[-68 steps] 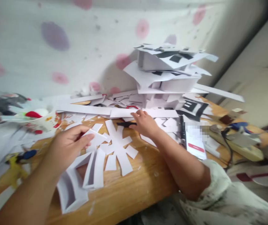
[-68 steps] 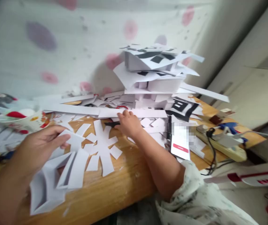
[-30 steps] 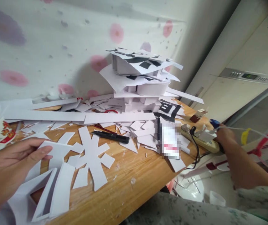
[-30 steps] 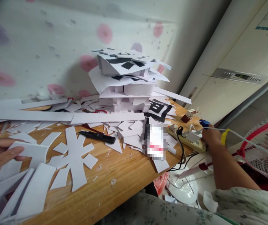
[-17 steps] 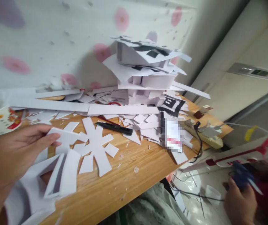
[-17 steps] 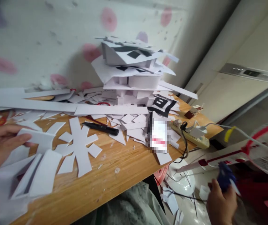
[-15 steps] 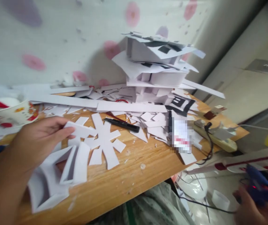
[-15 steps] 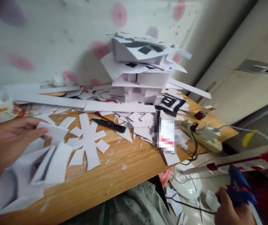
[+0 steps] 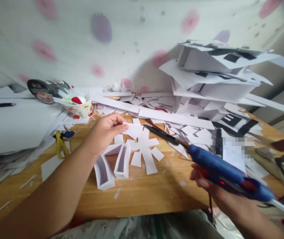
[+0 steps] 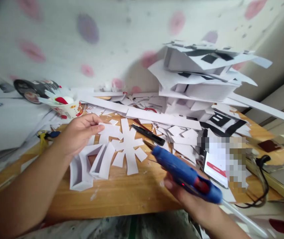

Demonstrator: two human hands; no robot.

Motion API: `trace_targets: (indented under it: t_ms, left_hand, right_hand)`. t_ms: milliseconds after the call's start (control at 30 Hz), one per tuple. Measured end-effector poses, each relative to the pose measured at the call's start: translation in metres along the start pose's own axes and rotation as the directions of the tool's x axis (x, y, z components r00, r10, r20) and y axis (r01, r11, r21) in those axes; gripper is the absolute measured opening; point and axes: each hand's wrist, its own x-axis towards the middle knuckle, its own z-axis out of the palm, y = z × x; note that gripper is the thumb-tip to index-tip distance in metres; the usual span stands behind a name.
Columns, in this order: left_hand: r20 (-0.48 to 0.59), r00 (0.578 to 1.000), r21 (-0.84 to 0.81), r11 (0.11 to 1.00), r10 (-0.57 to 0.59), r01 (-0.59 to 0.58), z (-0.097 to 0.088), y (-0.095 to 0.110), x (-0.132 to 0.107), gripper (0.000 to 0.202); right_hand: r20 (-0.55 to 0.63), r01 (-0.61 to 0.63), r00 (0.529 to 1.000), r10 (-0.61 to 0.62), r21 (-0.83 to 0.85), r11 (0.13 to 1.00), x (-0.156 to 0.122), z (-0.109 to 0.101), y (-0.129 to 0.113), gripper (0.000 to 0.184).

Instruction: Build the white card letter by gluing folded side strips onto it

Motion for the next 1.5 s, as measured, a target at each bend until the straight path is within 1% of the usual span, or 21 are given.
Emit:
trace_targets:
  t_ms: [67,167,233,300,367,500,633,733,833,1000,1200,1367,1500]
  left_hand:
    - [-0.083,0.995,-0.125,0.991,-0.055,0.045,0.000,0.001,0.001,0.019]
    - [-0.173,0.972,-0.297,0.949,-0.158,0.101,-0.001,0.004,0.001,0.022]
    - [-0.185,0.966,-0.359,0.927,-0.182,0.106,-0.002,0.005,0.001,0.024]
    - [-0.181,0.963,-0.401,0.909,-0.201,0.114,-0.003,0.006,0.000,0.025]
    - [-0.161,0.958,-0.445,0.884,-0.238,0.145,-0.002,0.006,-0.001,0.025]
    - [-0.120,0.940,-0.513,0.831,-0.320,0.217,0.000,0.005,-0.001,0.027]
    - [-0.053,0.917,-0.580,0.760,-0.394,0.293,0.004,0.005,-0.001,0.030]
    - [-0.019,0.910,-0.615,0.723,-0.414,0.316,0.006,0.006,-0.002,0.028]
    - [0.000,0.910,-0.628,0.708,-0.415,0.323,0.007,0.007,-0.004,0.026]
    - [0.034,0.906,-0.652,0.678,-0.421,0.340,0.006,0.008,-0.006,0.024]
    - [0.043,0.900,-0.647,0.674,-0.434,0.356,0.008,0.009,-0.006,0.028]
    - [0.028,0.891,-0.648,0.670,-0.453,0.361,0.009,0.011,-0.005,0.031]
    - [0.019,0.891,-0.631,0.686,-0.454,0.363,0.008,0.011,-0.006,0.033]
  right_hand:
    - [0.064,0.056,0.996,-0.060,0.065,0.996,0.036,0.018,-0.019,0.029]
    - [0.141,0.164,0.972,-0.187,0.157,0.974,0.082,0.043,-0.047,0.020]
    - [0.156,0.244,0.949,-0.273,0.183,0.952,0.102,0.057,-0.056,0.016]
    - [0.140,0.314,0.930,-0.341,0.184,0.931,0.110,0.070,-0.056,0.013]
    - [0.106,0.358,0.919,-0.381,0.187,0.915,0.110,0.079,-0.048,0.010]
    - [0.094,0.368,0.915,-0.391,0.199,0.908,0.104,0.086,-0.034,0.008]
    - [0.094,0.389,0.906,-0.413,0.201,0.899,0.106,0.084,-0.039,0.011]
    - [0.089,0.424,0.891,-0.444,0.185,0.887,0.109,0.082,-0.046,0.012]
    - [0.068,0.448,0.883,-0.465,0.177,0.876,0.110,0.082,-0.047,0.011]
    - [0.045,0.482,0.867,-0.495,0.166,0.860,0.109,0.083,-0.043,0.016]
    - [0.035,0.464,0.880,-0.473,0.149,0.873,0.108,0.082,-0.043,0.017]
    - [0.034,0.448,0.889,-0.457,0.139,0.883,0.107,0.083,-0.042,0.018]
    - [-0.035,0.467,0.884,-0.466,0.112,0.877,0.106,0.084,-0.039,0.017]
